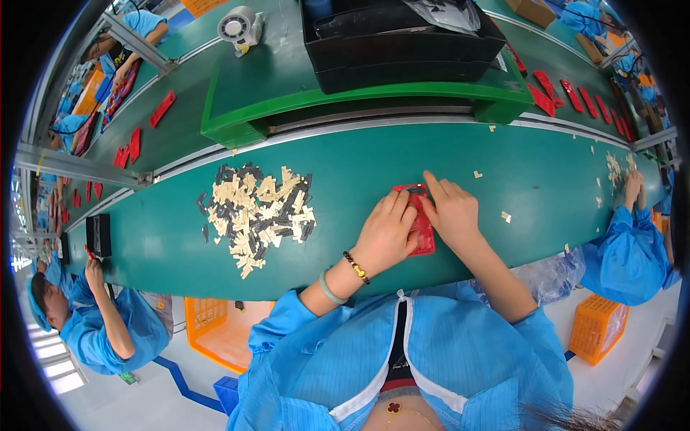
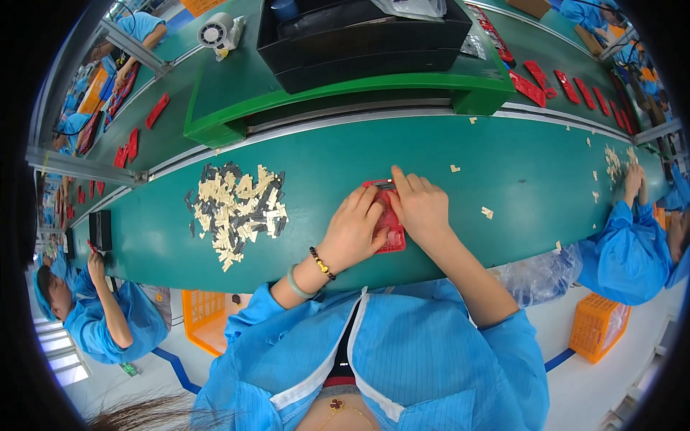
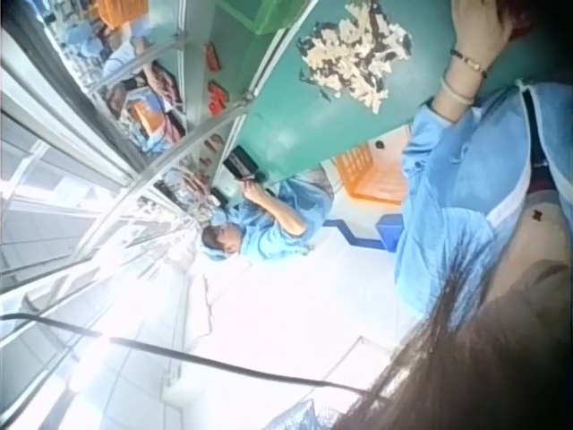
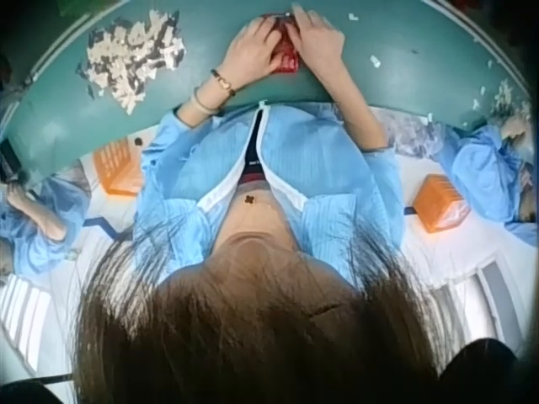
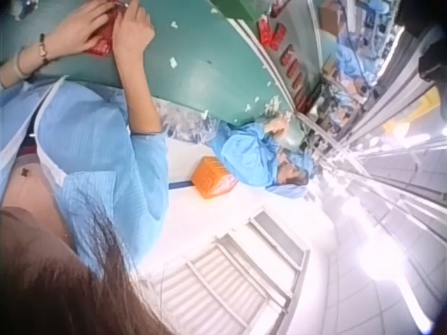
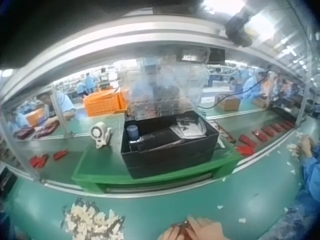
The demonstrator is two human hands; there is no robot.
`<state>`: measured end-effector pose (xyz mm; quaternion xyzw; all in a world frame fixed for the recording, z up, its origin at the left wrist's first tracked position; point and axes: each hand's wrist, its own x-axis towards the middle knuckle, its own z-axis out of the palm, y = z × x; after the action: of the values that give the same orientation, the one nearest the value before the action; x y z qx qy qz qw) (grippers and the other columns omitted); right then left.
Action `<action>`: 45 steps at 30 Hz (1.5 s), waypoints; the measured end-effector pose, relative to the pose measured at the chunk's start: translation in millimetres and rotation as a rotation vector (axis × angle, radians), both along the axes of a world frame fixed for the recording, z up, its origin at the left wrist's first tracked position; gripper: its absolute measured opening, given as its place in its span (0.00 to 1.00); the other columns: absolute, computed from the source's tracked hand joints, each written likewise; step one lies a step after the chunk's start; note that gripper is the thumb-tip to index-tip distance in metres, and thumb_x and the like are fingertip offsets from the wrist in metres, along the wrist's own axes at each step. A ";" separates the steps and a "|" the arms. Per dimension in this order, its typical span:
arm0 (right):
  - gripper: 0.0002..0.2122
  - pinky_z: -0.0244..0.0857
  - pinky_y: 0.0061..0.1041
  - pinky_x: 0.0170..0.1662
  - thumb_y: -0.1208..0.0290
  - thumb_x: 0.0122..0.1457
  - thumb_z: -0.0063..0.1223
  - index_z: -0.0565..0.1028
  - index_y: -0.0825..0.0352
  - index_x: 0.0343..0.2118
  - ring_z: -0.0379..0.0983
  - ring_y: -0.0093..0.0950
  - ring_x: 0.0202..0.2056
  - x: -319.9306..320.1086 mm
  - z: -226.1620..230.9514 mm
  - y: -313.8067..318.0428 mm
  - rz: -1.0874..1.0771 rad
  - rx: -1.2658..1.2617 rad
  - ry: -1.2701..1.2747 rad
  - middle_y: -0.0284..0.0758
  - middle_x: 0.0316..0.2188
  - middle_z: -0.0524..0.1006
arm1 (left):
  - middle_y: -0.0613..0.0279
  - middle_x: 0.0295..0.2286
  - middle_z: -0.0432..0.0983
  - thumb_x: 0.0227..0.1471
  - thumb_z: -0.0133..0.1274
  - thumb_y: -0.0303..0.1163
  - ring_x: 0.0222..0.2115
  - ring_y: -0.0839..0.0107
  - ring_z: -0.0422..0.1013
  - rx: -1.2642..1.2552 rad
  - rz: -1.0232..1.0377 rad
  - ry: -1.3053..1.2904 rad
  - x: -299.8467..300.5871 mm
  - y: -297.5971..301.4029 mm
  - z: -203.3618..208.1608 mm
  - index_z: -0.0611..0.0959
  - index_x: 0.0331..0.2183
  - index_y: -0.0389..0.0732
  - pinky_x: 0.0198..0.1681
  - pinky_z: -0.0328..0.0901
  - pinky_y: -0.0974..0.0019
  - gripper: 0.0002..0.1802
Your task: The person assembles small electronic components into red plastic holders by hand on a production line.
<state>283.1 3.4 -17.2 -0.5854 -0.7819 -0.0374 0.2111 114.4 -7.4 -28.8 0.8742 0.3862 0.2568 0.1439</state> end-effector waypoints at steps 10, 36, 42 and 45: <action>0.09 0.69 0.27 0.28 0.70 0.51 0.55 0.77 0.63 0.36 0.73 0.29 0.26 16.3 -20.9 -19.1 0.049 0.050 0.129 0.34 0.28 0.71 | 0.49 0.43 0.71 0.47 0.56 0.34 0.46 0.55 0.66 0.076 0.061 0.080 11.6 7.0 1.3 0.74 0.46 0.33 0.48 0.63 0.56 0.24; 0.13 0.70 0.33 0.35 0.72 0.49 0.56 0.71 0.65 0.39 0.72 0.34 0.37 -49.0 5.5 91.2 0.160 0.115 0.279 0.37 0.39 0.70 | 0.45 0.52 0.59 0.51 0.54 0.34 0.55 0.48 0.55 0.019 0.525 0.079 -99.7 -20.7 16.6 0.66 0.56 0.36 0.57 0.50 0.48 0.32; 0.31 0.43 0.45 0.62 0.54 0.57 0.51 0.60 0.63 0.61 0.50 0.44 0.62 -16.9 -43.7 116.9 -0.024 0.078 -0.021 0.46 0.61 0.57 | 0.44 0.60 0.52 0.51 0.55 0.41 0.61 0.45 0.47 0.061 0.638 0.255 -110.7 -19.5 -4.3 0.64 0.57 0.37 0.60 0.46 0.44 0.36; 0.30 0.39 0.45 0.65 0.53 0.58 0.48 0.59 0.63 0.61 0.48 0.44 0.64 -19.7 -34.1 100.4 -0.079 -0.009 -0.046 0.44 0.63 0.54 | 0.44 0.59 0.55 0.50 0.55 0.43 0.60 0.46 0.50 0.046 0.677 0.283 -129.6 -19.9 -18.0 0.65 0.57 0.37 0.60 0.48 0.45 0.37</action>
<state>263.4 103.8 -51.2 -0.6156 -0.7631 -0.0556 0.1890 -15.2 -27.4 -46.8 0.7268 0.6638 0.1750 -0.0236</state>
